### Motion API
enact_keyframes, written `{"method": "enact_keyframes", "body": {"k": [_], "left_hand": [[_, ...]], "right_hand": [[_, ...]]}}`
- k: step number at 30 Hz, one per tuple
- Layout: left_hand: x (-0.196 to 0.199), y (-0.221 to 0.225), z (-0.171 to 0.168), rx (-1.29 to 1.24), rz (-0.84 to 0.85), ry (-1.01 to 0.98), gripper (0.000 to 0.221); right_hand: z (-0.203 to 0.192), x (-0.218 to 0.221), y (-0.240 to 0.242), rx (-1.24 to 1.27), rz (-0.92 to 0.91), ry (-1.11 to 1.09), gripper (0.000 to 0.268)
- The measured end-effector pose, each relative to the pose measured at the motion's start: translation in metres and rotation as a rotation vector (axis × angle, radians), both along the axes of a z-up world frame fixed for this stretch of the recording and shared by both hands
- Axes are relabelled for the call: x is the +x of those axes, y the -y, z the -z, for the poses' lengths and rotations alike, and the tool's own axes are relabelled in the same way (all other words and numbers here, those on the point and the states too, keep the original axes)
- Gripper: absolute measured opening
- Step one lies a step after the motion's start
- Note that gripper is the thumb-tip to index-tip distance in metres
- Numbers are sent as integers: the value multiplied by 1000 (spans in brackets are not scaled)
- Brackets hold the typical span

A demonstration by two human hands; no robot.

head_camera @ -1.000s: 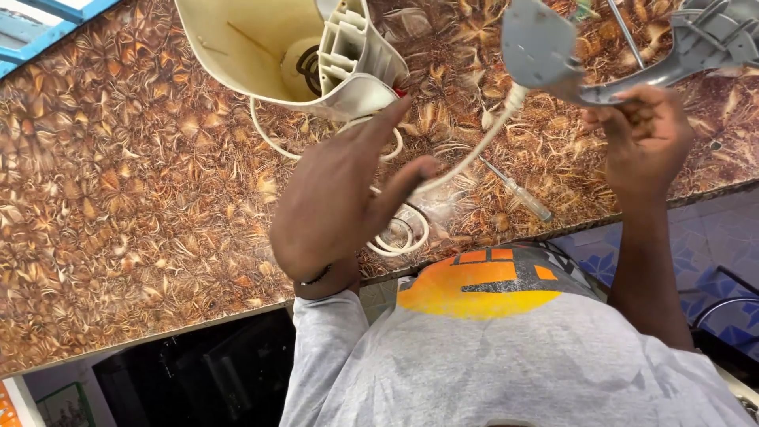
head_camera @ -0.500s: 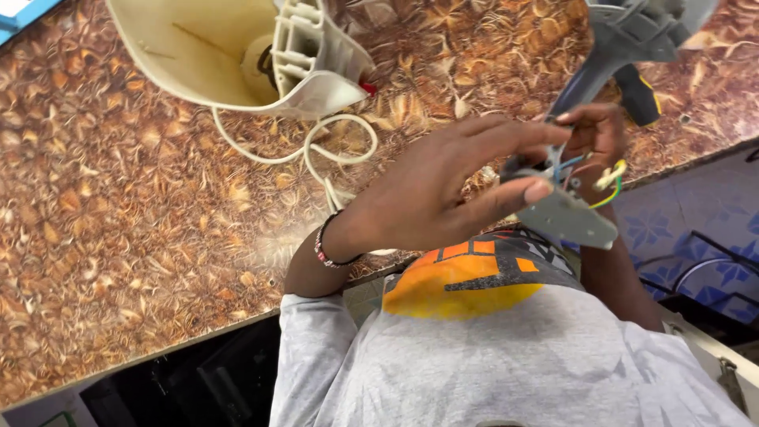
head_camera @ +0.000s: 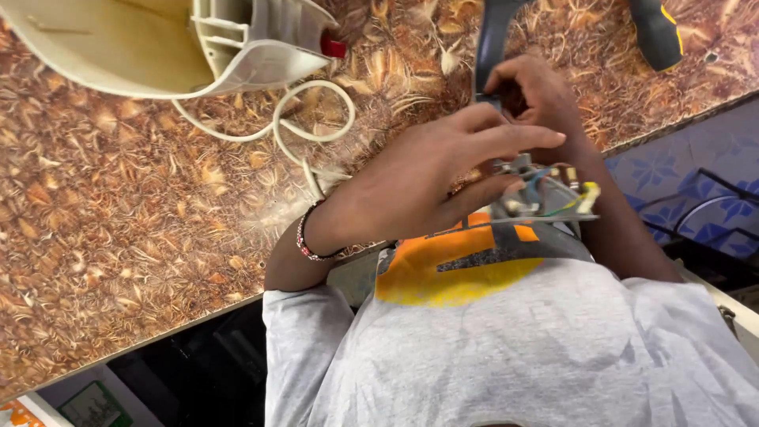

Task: Soldering internal wires and using a screwdriver to repair an electronic appliance on a workbench.

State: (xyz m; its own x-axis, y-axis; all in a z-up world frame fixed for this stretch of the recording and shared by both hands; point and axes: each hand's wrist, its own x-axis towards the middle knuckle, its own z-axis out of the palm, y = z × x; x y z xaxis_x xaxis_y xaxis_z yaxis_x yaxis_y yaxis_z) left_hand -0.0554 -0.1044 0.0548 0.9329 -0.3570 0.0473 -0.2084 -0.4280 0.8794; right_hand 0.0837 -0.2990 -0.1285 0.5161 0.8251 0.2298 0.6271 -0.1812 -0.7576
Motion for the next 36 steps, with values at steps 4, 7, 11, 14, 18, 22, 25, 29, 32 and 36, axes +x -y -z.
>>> {"method": "enact_keyframes", "body": {"k": [4, 7, 11, 14, 18, 22, 25, 29, 32, 36], "left_hand": [[4, -3, 12, 14, -1, -33, 34], [7, -5, 22, 32, 34, 28, 38], [15, -6, 17, -4, 1, 43, 25], [15, -9, 13, -101, -76, 33, 10], [9, -14, 2, -169, -153, -2, 17], [7, -17, -2, -179, -127, 79, 16], [6, -19, -7, -222, -119, 85, 13], [3, -21, -10, -277, -147, 52, 16], [2, -21, -9, -354, -123, 17, 16], [4, -17, -10, -469, -107, -42, 16]], "right_hand": [[-13, -2, -15, 17, -30, 192, 28], [-17, -2, -17, 19, -29, 208, 26], [-22, -3, -20, 15, -15, 186, 28], [-18, -3, -17, 47, -51, 173, 28], [-12, -3, -17, 21, -30, 197, 31], [-13, -4, -16, 2, -12, 199, 30], [-2, 1, -15, 34, -20, 270, 21], [-9, -3, -14, -11, -3, 161, 20], [-7, -2, -13, -17, -3, 177, 18], [-12, -2, -13, 12, -24, 148, 29]]}}
